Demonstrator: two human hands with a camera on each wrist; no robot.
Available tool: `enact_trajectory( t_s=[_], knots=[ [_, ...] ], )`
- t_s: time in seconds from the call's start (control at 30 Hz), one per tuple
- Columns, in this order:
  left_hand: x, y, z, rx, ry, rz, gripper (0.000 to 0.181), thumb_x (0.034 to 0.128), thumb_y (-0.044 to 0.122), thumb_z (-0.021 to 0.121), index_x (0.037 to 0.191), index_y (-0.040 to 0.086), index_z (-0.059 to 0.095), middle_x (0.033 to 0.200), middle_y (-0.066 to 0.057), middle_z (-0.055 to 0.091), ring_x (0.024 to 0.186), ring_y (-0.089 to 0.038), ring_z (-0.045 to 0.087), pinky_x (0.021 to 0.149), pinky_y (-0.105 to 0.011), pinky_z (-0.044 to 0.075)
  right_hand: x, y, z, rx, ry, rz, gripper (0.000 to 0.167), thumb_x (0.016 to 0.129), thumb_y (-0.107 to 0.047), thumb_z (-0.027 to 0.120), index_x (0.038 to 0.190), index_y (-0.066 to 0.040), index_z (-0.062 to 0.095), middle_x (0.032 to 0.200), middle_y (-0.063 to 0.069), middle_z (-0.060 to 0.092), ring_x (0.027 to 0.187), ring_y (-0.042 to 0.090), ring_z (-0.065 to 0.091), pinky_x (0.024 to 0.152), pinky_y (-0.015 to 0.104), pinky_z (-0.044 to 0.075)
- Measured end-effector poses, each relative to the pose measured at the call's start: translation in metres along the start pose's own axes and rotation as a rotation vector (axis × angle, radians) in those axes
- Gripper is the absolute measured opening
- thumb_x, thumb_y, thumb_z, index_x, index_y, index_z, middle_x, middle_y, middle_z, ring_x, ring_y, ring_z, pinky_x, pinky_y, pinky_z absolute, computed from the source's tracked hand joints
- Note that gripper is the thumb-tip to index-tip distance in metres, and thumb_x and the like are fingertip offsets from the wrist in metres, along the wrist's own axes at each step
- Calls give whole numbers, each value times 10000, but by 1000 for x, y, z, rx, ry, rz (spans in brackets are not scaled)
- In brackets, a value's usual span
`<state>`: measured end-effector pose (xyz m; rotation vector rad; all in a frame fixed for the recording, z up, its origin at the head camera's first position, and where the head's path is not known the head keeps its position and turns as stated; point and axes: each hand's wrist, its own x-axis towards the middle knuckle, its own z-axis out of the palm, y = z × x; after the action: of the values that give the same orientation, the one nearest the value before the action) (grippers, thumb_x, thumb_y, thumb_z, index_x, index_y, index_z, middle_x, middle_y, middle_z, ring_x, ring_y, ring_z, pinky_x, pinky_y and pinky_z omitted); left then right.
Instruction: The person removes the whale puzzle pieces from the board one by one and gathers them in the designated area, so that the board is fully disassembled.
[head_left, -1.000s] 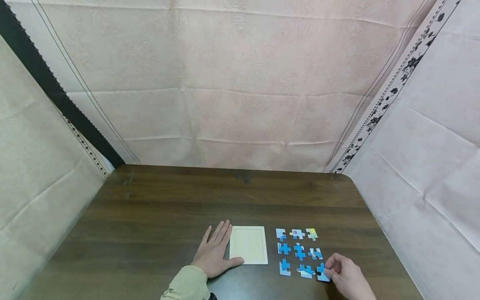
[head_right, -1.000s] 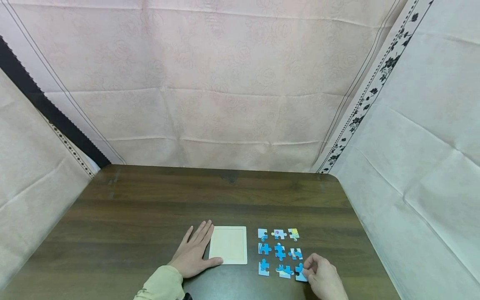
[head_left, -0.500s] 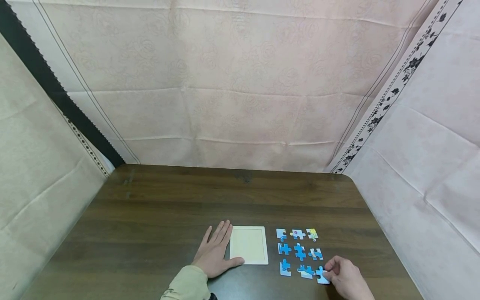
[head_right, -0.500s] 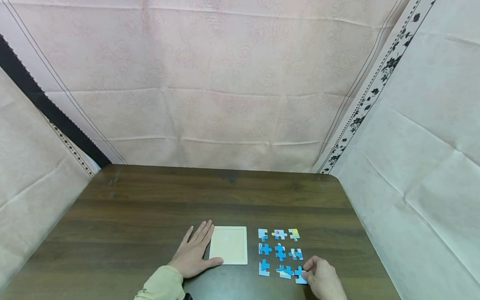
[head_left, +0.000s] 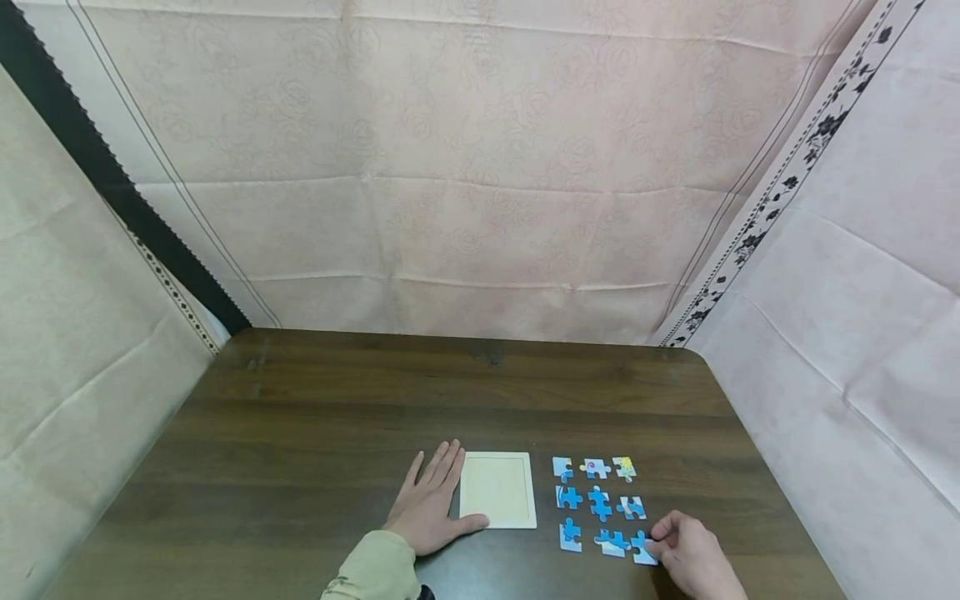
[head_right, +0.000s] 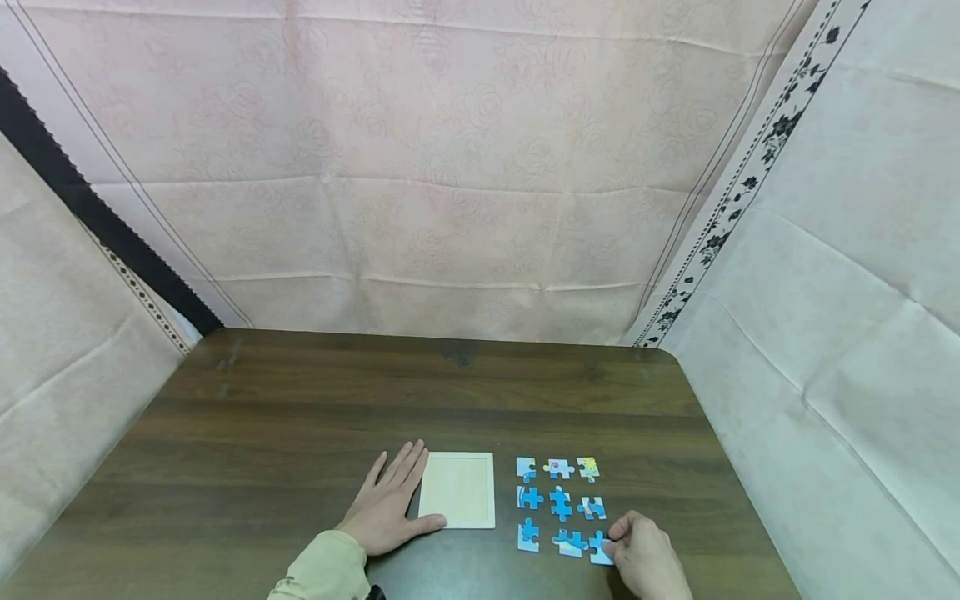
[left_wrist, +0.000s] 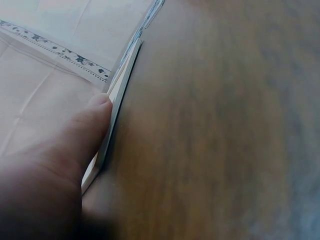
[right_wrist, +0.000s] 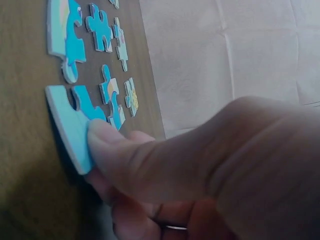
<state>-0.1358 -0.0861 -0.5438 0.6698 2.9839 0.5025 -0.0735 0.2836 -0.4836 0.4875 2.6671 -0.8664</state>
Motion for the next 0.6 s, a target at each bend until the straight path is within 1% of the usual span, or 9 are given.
enact_trajectory(
  t_s=[0.23,0.4,0.6],
  knots=[
    [0,-1,1,1,-5,3,1083,804,849,361,1562,97,180,1627,-46,107,1488,-217,70,1169,-509,15,0,0,-1,-8,11,-21,162,857,-69,704,831,-32,548,745,52,535,661,186,498,587,326,431],
    [0,-1,1,-14,1,11,1081,809,835,387,1558,80,195,1623,-70,127,1488,-239,85,1165,-526,25,-1,0,-1,-20,20,-50,173,852,-72,708,820,-39,541,736,45,532,654,181,496,581,324,429],
    [0,-1,2,-8,-2,0,1084,806,851,352,1563,95,175,1627,-43,104,1489,-209,55,1170,-507,3,-2,0,-2,-28,24,-75,179,851,-80,711,814,-47,539,737,37,533,656,179,497,593,333,438]
  ],
)
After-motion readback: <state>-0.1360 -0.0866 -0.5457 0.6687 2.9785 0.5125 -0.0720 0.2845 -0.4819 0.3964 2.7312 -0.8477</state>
